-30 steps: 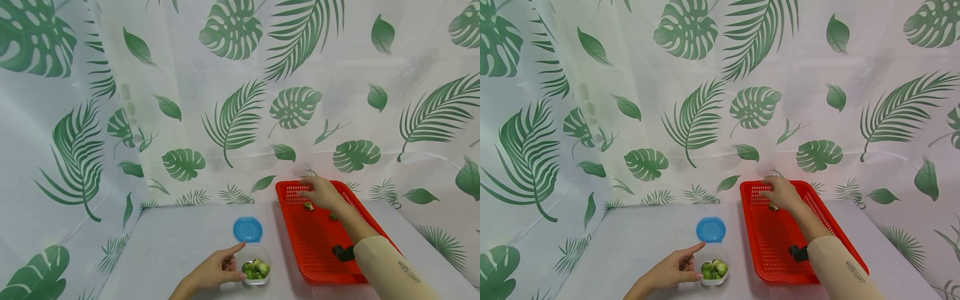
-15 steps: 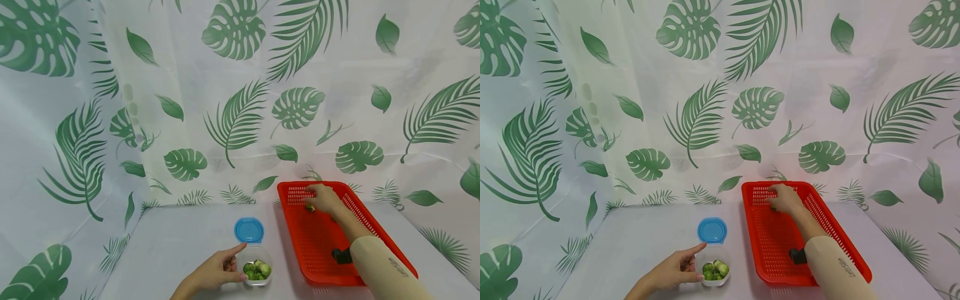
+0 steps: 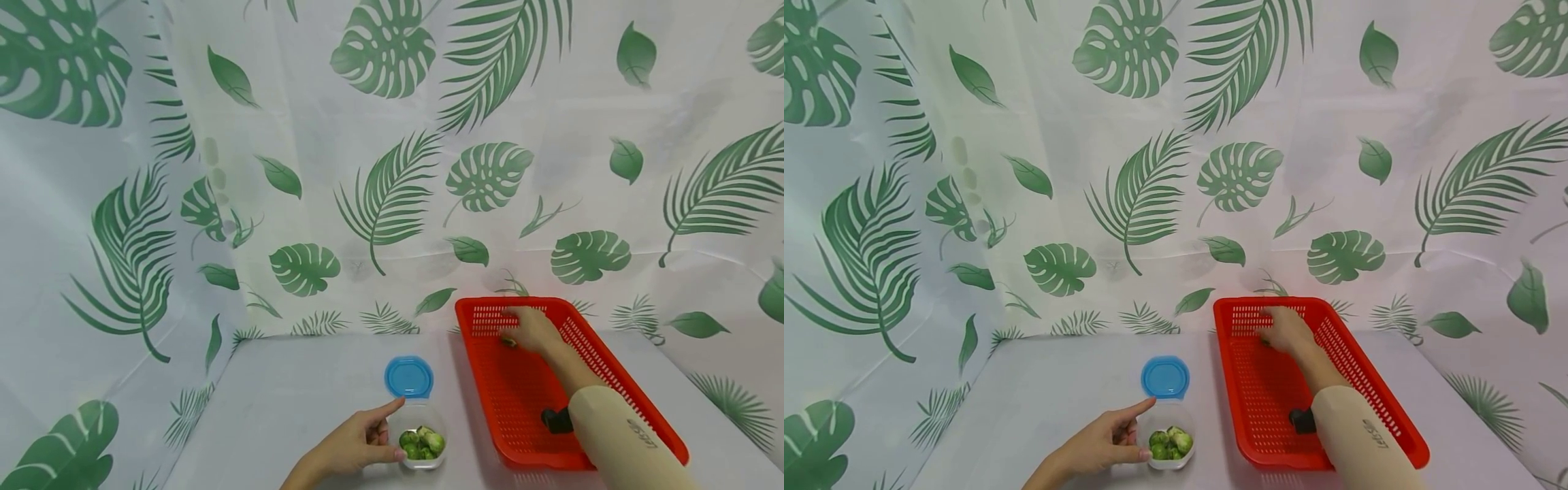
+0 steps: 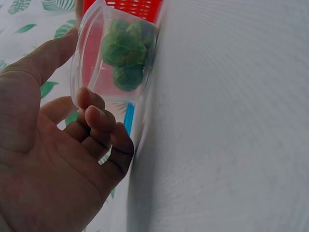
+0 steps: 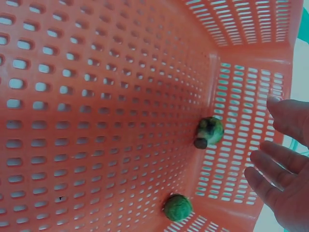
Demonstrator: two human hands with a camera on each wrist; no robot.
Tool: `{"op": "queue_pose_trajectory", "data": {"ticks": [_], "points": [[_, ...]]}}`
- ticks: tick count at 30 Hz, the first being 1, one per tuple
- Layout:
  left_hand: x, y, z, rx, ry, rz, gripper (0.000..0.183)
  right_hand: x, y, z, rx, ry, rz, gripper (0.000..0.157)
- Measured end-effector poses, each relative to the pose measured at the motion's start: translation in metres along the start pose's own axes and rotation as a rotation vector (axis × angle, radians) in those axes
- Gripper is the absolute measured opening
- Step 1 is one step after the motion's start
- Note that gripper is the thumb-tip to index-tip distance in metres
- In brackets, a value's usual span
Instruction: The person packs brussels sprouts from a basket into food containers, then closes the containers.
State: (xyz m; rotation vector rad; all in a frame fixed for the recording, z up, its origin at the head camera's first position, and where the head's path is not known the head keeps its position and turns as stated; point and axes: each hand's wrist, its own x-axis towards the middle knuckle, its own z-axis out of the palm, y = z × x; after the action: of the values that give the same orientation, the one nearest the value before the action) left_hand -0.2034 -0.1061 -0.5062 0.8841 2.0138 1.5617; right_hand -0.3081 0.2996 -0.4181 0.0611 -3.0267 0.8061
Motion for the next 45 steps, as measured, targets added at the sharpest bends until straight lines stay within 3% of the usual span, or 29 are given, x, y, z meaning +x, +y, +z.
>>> {"op": "queue_pose_trajectory", "data": {"ticks": [13, 20, 45], "points": [[0.001, -0.002, -0.001, 0.003, -0.007, -0.001, 0.08, 0.008, 0.017, 0.01, 0.008, -0.004, 0.028, 0.062], [0.001, -0.006, -0.001, 0.003, -0.017, 0.02, 0.082, 0.008, 0.026, 0.013, 0.042, -0.057, 0.031, 0.063], [0.001, -0.001, -0.001, 0.01, -0.002, -0.017, 0.08, 0.007, 0.042, 0.019, 0.047, -0.156, 0.006, 0.064]]}}
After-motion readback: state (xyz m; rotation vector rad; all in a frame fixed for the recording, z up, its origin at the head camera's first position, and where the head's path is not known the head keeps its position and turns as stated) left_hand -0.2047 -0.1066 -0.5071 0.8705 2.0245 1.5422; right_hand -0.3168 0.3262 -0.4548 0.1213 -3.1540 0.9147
